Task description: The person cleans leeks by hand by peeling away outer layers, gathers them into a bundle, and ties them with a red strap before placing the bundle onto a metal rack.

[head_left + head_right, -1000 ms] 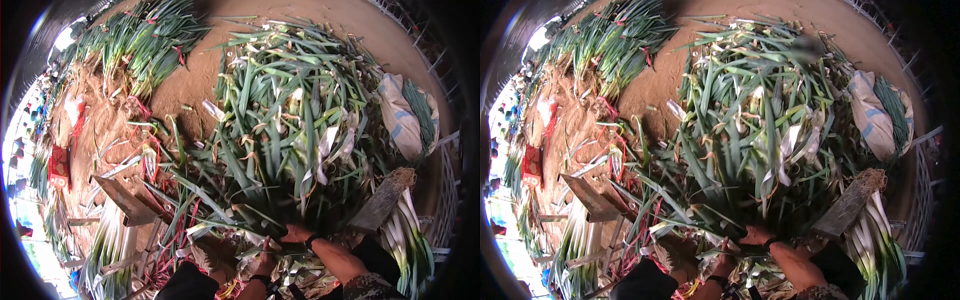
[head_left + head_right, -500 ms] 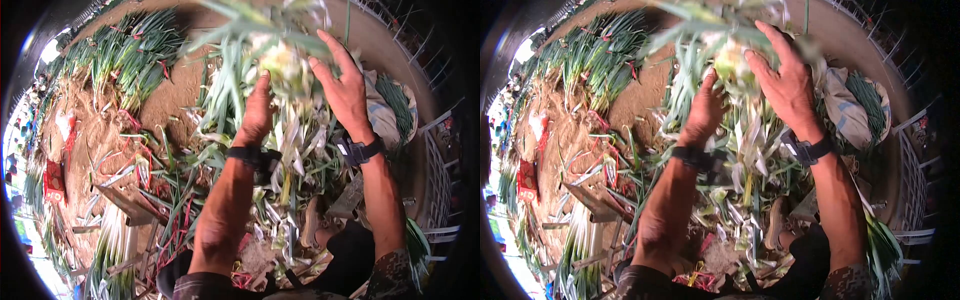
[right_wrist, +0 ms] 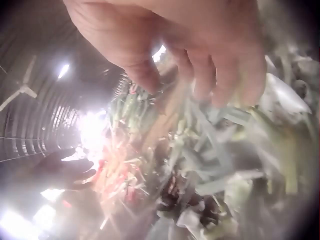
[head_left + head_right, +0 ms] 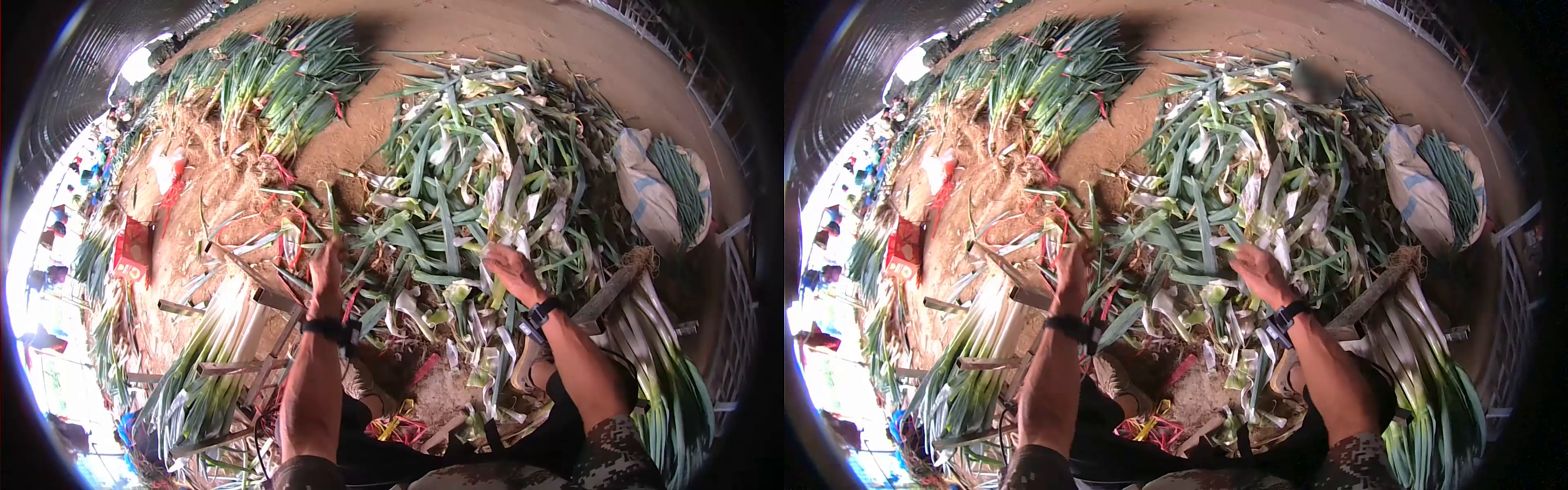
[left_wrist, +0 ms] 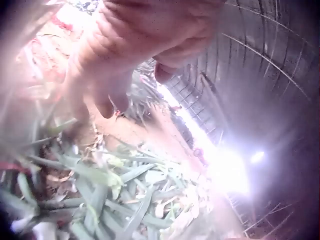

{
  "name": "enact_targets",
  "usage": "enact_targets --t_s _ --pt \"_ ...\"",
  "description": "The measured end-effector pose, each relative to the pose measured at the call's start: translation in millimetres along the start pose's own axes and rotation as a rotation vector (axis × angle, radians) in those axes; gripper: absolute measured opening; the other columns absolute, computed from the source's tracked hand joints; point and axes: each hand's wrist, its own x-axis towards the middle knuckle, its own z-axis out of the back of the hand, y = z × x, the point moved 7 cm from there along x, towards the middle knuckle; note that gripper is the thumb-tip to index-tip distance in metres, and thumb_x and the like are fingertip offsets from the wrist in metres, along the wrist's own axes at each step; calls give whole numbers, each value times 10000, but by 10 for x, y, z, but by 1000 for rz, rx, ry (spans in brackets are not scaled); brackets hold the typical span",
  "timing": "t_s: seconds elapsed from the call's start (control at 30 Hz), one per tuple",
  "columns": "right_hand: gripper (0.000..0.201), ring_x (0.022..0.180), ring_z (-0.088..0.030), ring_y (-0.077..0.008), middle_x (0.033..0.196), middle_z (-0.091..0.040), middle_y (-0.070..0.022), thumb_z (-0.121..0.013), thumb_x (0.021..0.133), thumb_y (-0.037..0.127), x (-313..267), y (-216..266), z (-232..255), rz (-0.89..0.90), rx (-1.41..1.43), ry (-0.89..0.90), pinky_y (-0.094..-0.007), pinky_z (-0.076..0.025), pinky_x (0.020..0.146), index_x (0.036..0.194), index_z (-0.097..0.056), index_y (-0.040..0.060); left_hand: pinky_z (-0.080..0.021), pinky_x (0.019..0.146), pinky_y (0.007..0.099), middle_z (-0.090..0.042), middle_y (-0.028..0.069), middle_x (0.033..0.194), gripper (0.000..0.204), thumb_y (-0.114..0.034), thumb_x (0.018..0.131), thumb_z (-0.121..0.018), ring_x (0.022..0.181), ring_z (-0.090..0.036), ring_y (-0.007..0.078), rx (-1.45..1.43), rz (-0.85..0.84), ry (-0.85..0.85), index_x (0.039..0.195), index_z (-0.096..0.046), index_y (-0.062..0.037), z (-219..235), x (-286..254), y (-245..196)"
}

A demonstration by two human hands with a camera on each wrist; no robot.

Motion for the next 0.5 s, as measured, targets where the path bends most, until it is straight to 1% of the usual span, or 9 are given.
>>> enact_targets --t_s 0.03,0.1,0.13,0.2,0.23,0.3,0.37,0.43,0.5 --pt "573 1220 -593 -304 1245 -637 -244 -708 893 279 -83 -154 4 -47 -27 -21 -367 -491 1003 1304 -542 -83 -385 578 306 -663 -13 863 356 -455 922 -597 765 -586 104 15 18 -18 920 -675 -108 89 -33 309" --pt "587 1200 -593 -358 1270 -610 -270 -714 854 324 -265 -295 -6 15 -218 -46 -397 -478 1013 1258 -584 -82 -426 553 369 -674 50 822 380 -467 913 -590 732 -610 160 38 41 143 856 -653 -96 156 101 1175" --pt "636 1222 -564 -381 1329 -562 -270 -706 844 375 -286 -462 -16 -65 -320 -6 -412 -449 1042 1280 -577 -69 -453 622 385 -679 60 833 383 -458 915 -602 727 -577 176 173 -142 181 866 -675 -86 201 260 1698" --pt "735 1255 -527 -397 1393 -513 -263 -699 830 456 -304 -829 0 -175 -392 31 -428 -412 1080 1347 -529 -39 -489 744 417 -697 117 918 442 -468 912 -620 790 -588 244 581 -258 254 939 -692 -33 4 215 2060" --pt "788 1265 -518 -391 1397 -511 -257 -699 827 485 -275 -1043 39 -209 -362 22 -430 -403 1088 1393 -488 -22 -498 797 434 -710 164 993 509 -486 907 -625 858 -631 294 858 -186 289 1003 -688 11 -133 21 2008" --pt "884 1284 -499 -390 1402 -510 -247 -704 814 540 -150 -1045 191 -226 -506 -15 -431 -404 1088 1456 -402 12 -472 931 438 -672 258 1143 667 -533 889 -634 1069 -634 385 760 -44 177 1159 -630 77 -292 -293 1796" --pt "950 1342 -431 -397 1451 -453 -236 -749 772 541 73 -1214 379 -138 -527 -119 -445 -386 1102 1471 -367 23 -417 1045 425 -603 287 1272 780 -577 868 -633 1241 -547 406 771 -18 255 1276 -565 84 -415 -164 1985" --pt "971 1352 -413 -402 1466 -422 -248 -769 752 529 309 -1161 597 -107 -616 -204 -454 -368 1113 1474 -359 27 -366 1106 451 -461 277 1440 928 -634 821 -658 1335 -438 424 924 -9 195 1435 -421 19 -470 53 2191" --pt "1036 1345 -406 -428 1456 -406 -293 -786 723 542 572 -1135 781 -44 -738 -325 -455 -350 1120 1495 -322 30 -333 1111 489 -411 252 1466 991 -629 788 -691 1366 -371 418 954 -10 129 1463 -364 19 -544 209 2272"
